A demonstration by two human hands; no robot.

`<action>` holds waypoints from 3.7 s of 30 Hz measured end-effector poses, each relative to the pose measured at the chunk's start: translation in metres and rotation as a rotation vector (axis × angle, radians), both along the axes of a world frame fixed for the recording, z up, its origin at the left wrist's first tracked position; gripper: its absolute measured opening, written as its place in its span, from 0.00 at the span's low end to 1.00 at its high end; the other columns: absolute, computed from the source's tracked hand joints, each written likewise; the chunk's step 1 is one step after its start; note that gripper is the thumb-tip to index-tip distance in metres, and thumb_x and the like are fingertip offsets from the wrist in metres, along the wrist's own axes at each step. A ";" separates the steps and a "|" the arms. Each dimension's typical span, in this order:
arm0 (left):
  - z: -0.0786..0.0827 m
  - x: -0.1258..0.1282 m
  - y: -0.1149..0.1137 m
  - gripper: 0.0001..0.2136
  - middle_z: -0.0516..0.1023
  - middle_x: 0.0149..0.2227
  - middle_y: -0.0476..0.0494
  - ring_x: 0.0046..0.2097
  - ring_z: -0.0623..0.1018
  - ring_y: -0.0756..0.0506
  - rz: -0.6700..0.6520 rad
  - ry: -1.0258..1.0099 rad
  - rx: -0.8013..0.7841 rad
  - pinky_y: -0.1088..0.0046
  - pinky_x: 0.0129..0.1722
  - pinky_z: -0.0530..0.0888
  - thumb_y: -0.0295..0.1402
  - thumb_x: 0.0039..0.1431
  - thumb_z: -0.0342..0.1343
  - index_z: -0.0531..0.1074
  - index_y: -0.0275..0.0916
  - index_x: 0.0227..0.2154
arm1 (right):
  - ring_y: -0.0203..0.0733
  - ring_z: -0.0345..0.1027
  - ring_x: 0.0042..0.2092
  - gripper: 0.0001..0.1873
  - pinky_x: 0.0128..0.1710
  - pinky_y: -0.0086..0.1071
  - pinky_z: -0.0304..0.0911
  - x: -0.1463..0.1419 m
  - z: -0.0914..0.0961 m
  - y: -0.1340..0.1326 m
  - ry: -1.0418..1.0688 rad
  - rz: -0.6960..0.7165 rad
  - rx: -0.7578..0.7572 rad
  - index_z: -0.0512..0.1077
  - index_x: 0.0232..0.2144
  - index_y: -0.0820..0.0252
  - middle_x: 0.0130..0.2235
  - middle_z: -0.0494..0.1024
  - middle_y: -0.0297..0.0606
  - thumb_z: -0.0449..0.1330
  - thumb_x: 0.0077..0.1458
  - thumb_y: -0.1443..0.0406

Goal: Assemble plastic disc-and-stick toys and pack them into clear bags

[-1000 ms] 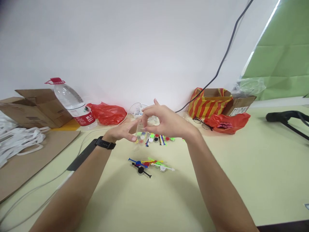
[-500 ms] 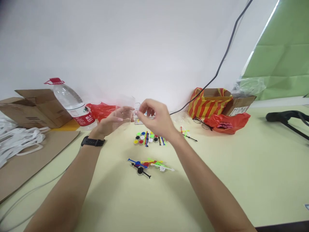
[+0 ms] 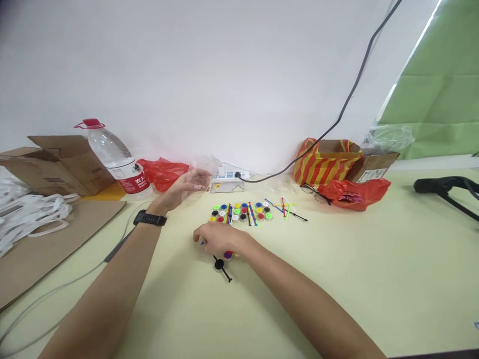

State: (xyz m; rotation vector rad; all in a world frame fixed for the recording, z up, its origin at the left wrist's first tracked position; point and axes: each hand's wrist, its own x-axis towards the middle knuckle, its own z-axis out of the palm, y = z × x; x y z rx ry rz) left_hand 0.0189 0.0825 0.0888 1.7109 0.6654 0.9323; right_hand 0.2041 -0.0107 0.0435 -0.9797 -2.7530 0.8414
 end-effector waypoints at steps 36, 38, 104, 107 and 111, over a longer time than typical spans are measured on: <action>-0.004 0.029 -0.020 0.22 0.75 0.46 0.40 0.50 0.76 0.38 -0.364 0.294 -0.335 0.62 0.45 0.75 0.39 0.61 0.59 0.72 0.45 0.58 | 0.42 0.75 0.40 0.08 0.42 0.35 0.70 0.118 0.093 0.017 0.629 -0.411 0.262 0.80 0.38 0.60 0.38 0.83 0.40 0.62 0.59 0.63; -0.002 0.027 -0.020 0.21 0.75 0.45 0.41 0.48 0.76 0.39 -0.349 0.357 -0.316 0.65 0.44 0.74 0.39 0.61 0.58 0.72 0.45 0.58 | 0.41 0.74 0.37 0.09 0.39 0.35 0.69 0.119 0.096 0.014 0.590 -0.439 0.308 0.80 0.36 0.60 0.36 0.83 0.40 0.62 0.59 0.62; 0.001 0.023 -0.020 0.27 0.77 0.49 0.38 0.51 0.76 0.39 -0.297 0.281 -0.338 0.65 0.46 0.71 0.46 0.64 0.59 0.69 0.43 0.63 | 0.37 0.60 0.30 0.14 0.30 0.33 0.55 0.115 0.081 0.029 0.659 -0.535 0.211 0.82 0.32 0.61 0.29 0.77 0.36 0.66 0.56 0.55; -0.001 0.023 -0.018 0.27 0.76 0.49 0.38 0.51 0.76 0.39 -0.240 0.294 -0.328 0.64 0.46 0.72 0.44 0.62 0.61 0.70 0.44 0.62 | 0.36 0.59 0.29 0.15 0.30 0.32 0.56 0.112 0.081 0.028 0.582 -0.495 0.230 0.82 0.35 0.61 0.29 0.76 0.36 0.63 0.59 0.55; -0.004 0.021 -0.017 0.26 0.75 0.48 0.40 0.52 0.75 0.39 -0.201 0.356 -0.301 0.65 0.47 0.72 0.45 0.63 0.59 0.70 0.46 0.63 | 0.37 0.60 0.29 0.16 0.29 0.31 0.55 0.117 0.081 0.029 0.518 -0.555 0.272 0.79 0.37 0.61 0.28 0.74 0.34 0.60 0.61 0.55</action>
